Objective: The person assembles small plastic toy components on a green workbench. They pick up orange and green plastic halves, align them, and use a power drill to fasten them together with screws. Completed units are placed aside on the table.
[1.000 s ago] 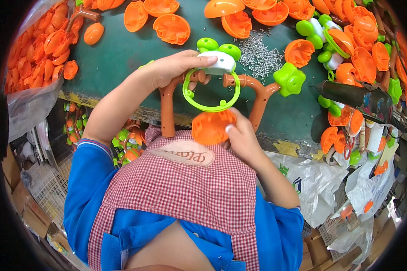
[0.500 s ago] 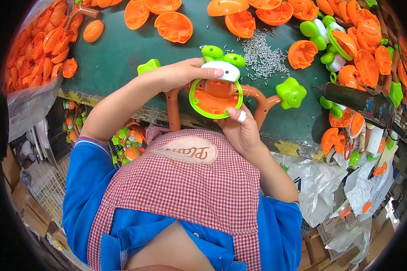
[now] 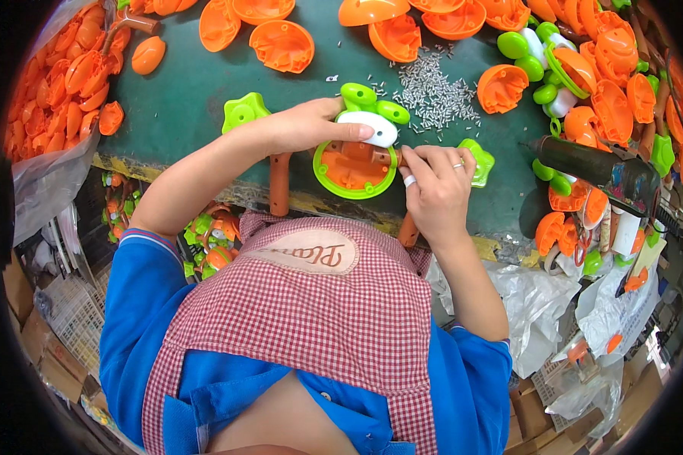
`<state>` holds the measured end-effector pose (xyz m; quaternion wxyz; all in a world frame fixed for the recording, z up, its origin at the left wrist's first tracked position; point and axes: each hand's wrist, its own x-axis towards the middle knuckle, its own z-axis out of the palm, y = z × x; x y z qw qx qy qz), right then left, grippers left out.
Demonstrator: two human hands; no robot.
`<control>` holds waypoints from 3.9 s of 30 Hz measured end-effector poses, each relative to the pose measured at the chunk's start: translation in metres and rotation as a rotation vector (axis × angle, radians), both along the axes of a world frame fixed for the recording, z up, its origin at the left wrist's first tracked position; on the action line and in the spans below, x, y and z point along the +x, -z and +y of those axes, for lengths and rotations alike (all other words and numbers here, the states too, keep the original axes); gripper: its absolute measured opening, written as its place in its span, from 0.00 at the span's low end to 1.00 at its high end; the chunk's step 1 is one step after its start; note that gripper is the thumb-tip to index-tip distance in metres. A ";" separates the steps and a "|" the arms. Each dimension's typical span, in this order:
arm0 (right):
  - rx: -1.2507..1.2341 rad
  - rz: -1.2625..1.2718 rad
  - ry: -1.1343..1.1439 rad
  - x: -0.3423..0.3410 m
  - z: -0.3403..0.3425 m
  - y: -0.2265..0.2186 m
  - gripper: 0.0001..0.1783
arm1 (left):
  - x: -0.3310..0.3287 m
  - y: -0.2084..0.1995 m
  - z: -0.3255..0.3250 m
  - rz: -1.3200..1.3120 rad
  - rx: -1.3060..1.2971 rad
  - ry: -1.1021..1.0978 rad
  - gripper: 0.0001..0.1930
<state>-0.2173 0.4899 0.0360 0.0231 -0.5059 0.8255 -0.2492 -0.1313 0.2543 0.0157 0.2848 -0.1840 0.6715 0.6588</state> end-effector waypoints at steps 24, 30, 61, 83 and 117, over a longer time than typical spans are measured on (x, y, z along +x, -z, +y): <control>-0.221 -1.274 0.185 -0.026 -0.047 -0.008 0.17 | -0.007 -0.025 -0.004 -0.143 0.094 -0.046 0.35; -0.056 -0.212 -0.227 -0.005 -0.025 -0.019 0.37 | -0.002 -0.012 -0.006 -0.138 0.119 -0.083 0.32; -1.053 -0.237 0.470 -0.118 0.048 0.001 0.36 | 0.005 -0.006 -0.009 0.177 0.055 0.082 0.43; -0.992 -0.843 0.072 -0.063 -0.021 -0.007 0.42 | 0.009 -0.039 0.003 0.178 -0.515 0.102 0.42; -1.059 -1.006 -0.334 -0.032 -0.058 -0.068 0.47 | -0.007 -0.022 0.036 1.137 -1.053 -0.102 0.08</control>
